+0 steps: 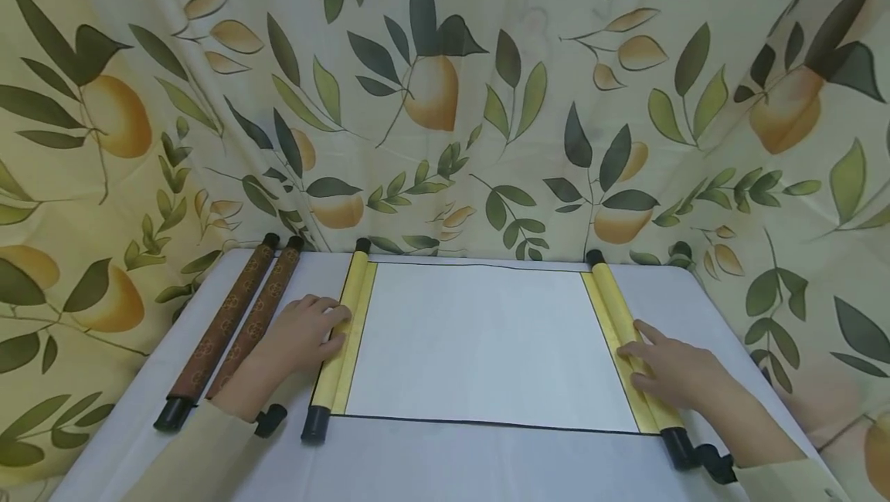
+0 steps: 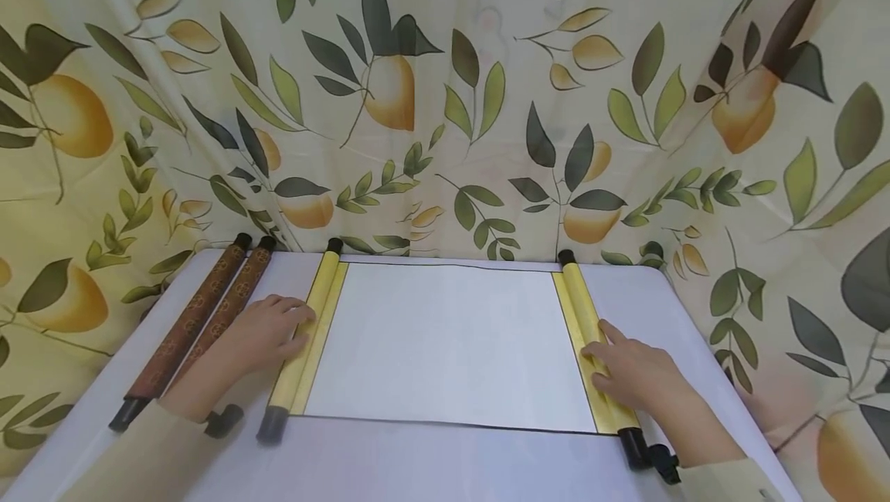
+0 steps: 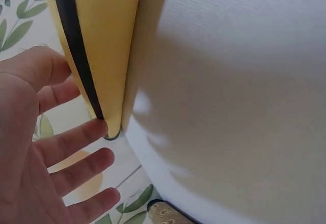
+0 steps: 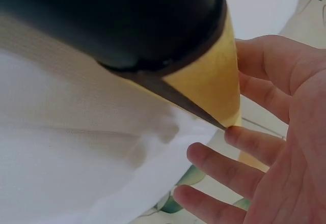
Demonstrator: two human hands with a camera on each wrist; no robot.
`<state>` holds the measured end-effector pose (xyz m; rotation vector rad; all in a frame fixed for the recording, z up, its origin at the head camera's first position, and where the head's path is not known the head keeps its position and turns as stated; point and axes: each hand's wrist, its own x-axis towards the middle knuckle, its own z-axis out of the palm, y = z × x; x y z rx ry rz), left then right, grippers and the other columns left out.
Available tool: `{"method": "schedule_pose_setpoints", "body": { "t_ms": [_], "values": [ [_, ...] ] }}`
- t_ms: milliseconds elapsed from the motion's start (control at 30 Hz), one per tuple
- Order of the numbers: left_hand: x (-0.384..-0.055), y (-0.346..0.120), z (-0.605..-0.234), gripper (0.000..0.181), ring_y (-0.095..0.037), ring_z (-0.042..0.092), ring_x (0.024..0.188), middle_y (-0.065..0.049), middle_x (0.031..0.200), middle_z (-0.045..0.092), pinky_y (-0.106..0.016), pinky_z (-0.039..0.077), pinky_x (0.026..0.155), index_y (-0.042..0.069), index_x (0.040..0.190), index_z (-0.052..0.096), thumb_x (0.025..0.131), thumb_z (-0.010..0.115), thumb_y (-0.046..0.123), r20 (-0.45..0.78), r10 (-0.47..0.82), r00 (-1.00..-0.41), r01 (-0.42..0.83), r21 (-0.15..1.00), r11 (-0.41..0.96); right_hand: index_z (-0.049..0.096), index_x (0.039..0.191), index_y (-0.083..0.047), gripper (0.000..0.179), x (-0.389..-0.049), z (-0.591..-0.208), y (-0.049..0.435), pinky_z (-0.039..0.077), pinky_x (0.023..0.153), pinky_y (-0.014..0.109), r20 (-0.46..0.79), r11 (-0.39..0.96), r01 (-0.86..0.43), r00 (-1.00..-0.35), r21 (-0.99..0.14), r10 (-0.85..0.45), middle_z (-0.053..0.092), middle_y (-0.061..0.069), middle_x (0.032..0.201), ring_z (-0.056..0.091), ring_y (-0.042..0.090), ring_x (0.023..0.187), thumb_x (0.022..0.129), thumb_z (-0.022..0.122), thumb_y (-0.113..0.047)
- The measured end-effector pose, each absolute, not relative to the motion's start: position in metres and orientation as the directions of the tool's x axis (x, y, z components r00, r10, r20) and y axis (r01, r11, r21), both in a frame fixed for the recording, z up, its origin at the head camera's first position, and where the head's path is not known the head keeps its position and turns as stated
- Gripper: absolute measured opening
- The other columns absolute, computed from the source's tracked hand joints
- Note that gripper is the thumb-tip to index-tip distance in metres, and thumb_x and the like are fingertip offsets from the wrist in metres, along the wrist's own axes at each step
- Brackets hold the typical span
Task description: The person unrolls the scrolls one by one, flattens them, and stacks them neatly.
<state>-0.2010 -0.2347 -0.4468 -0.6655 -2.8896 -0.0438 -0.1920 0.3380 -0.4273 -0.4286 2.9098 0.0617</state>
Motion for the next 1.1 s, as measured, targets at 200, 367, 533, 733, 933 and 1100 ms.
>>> {"method": "schedule_pose_setpoints", "body": {
  "t_ms": [200,367,533,733,933,1100],
  "values": [
    [-0.194,-0.241,-0.451,0.030,-0.035,0.063,0.109,-0.011,0.120,0.069,-0.052,0.054,0.085,0.019,0.122,0.067,0.092,0.062,0.025,0.176,0.404,-0.898,0.412,0.012,0.911,0.067,0.128,-0.019,0.046,-0.191,-0.426,0.334,0.054,0.064,0.054,-0.221,0.957,-0.290,-0.934,0.012,-0.280,0.035,0.033,0.150,0.062,0.050,0.107,0.087,0.070,-0.039],
    [-0.190,-0.248,-0.450,0.036,-0.038,0.062,0.113,-0.015,0.129,0.065,-0.055,0.053,0.087,0.021,0.128,0.065,0.096,0.063,0.036,0.150,0.384,-0.911,0.394,0.042,0.918,0.061,0.136,-0.020,0.055,-0.193,-0.419,0.327,0.053,0.062,0.054,-0.234,0.956,-0.294,-0.930,0.010,-0.284,0.029,0.037,0.151,0.062,0.052,0.105,0.087,0.070,-0.043],
    [-0.187,-0.268,-0.438,0.043,-0.041,0.059,0.119,-0.015,0.136,0.060,-0.060,0.051,0.088,0.025,0.134,0.062,0.096,0.062,0.044,0.131,0.354,-0.926,0.365,0.068,0.929,0.057,0.140,-0.021,0.060,-0.192,-0.401,0.302,0.053,0.071,0.061,-0.197,0.935,-0.352,-0.914,-0.042,-0.354,0.031,0.035,0.152,0.056,0.055,0.114,0.088,0.070,-0.047],
    [-0.177,-0.325,-0.405,0.039,-0.039,0.065,0.104,-0.015,0.118,0.068,-0.056,0.053,0.079,0.015,0.127,0.066,0.095,0.067,0.036,0.212,0.317,-0.924,0.347,0.122,0.930,0.056,0.142,-0.025,0.067,-0.197,-0.378,0.240,0.052,0.084,0.060,-0.176,0.863,-0.468,-0.849,-0.190,-0.499,0.036,0.020,0.156,0.057,0.043,0.123,0.090,0.057,-0.066],
    [-0.166,-0.380,-0.395,0.034,-0.040,0.066,0.099,-0.023,0.113,0.069,-0.054,0.053,0.081,0.000,0.126,0.063,0.098,0.061,0.018,0.175,0.284,-0.943,0.318,0.215,0.923,0.053,0.143,-0.027,0.054,-0.210,-0.377,0.158,0.047,0.103,0.051,-0.138,0.664,-0.541,-0.713,-0.517,-0.688,0.047,0.004,0.152,0.053,0.031,0.132,0.097,0.054,-0.057],
    [-0.175,-0.405,-0.414,0.031,-0.047,0.065,0.098,-0.032,0.112,0.065,-0.052,0.054,0.077,-0.011,0.126,0.058,0.097,0.056,0.001,0.063,0.255,-0.965,0.257,0.427,0.867,0.050,0.144,-0.026,0.041,-0.218,-0.390,0.065,0.051,0.100,0.042,-0.145,0.419,-0.343,-0.603,-0.841,-0.785,0.053,0.000,0.146,0.057,0.029,0.127,0.105,0.048,-0.038]
  ]
}}
